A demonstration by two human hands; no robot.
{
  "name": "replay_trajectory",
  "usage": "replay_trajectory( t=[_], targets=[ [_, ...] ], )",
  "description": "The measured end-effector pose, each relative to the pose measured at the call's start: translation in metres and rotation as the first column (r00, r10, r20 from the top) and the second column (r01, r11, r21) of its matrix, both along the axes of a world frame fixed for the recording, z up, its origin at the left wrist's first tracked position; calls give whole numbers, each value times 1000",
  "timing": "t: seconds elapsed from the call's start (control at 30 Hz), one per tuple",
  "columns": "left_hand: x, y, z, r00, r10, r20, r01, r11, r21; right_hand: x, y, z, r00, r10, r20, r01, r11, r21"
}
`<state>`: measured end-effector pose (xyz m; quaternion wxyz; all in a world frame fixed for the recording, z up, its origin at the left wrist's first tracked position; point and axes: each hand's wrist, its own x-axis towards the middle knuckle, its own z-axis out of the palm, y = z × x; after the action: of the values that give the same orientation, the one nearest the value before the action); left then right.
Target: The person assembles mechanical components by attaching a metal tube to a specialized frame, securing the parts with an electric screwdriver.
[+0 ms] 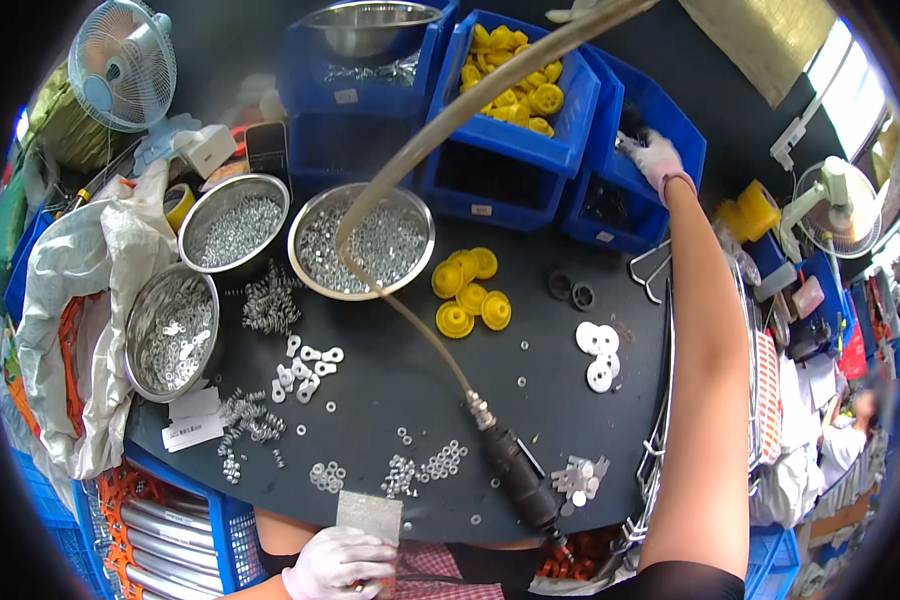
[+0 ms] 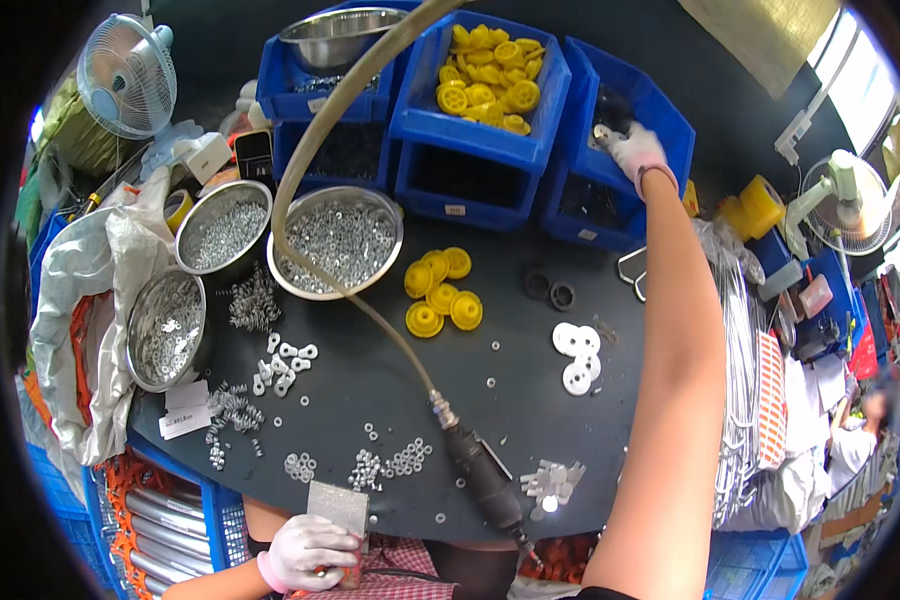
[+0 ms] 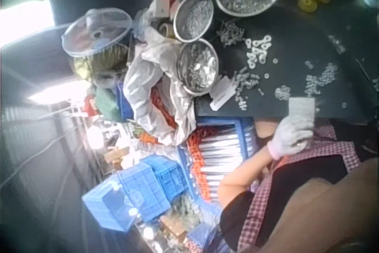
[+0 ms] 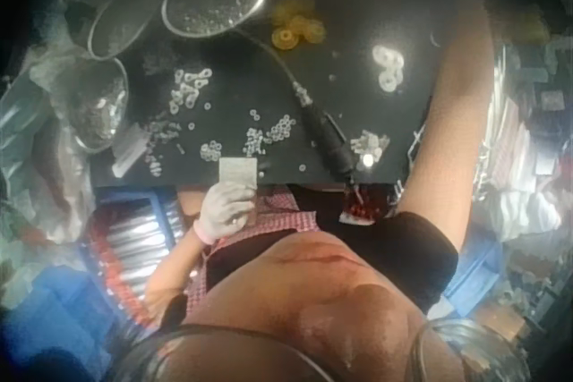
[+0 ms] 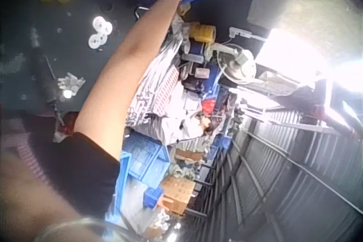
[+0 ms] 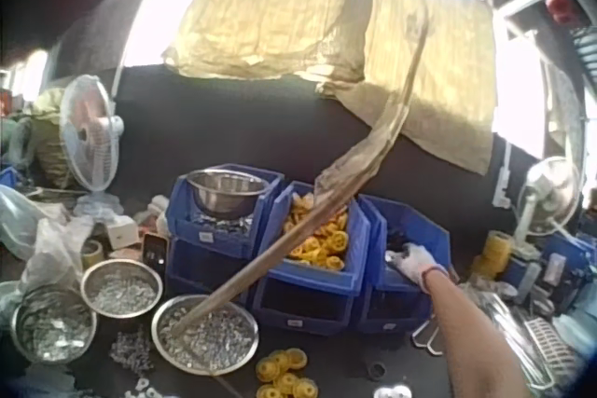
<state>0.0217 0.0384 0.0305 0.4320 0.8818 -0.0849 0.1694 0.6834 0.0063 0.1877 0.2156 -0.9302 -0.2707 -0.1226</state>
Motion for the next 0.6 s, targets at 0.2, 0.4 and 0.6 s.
replay_trajectory(
  t=[0.2,0.4,0.6],
  targets=[
    [-2,-2,-9,1000,0,27,-1,1000,12,44,43,-8,991,-53,-126,-10,892,-451],
    [-6,10,-20,981,-122,-152,143,981,133,48,56,4,986,-153,-59,128,943,-307],
    [5,-2,-27,998,60,29,-63,992,108,81,35,10,970,-242,3,231,921,-313]
  ],
)
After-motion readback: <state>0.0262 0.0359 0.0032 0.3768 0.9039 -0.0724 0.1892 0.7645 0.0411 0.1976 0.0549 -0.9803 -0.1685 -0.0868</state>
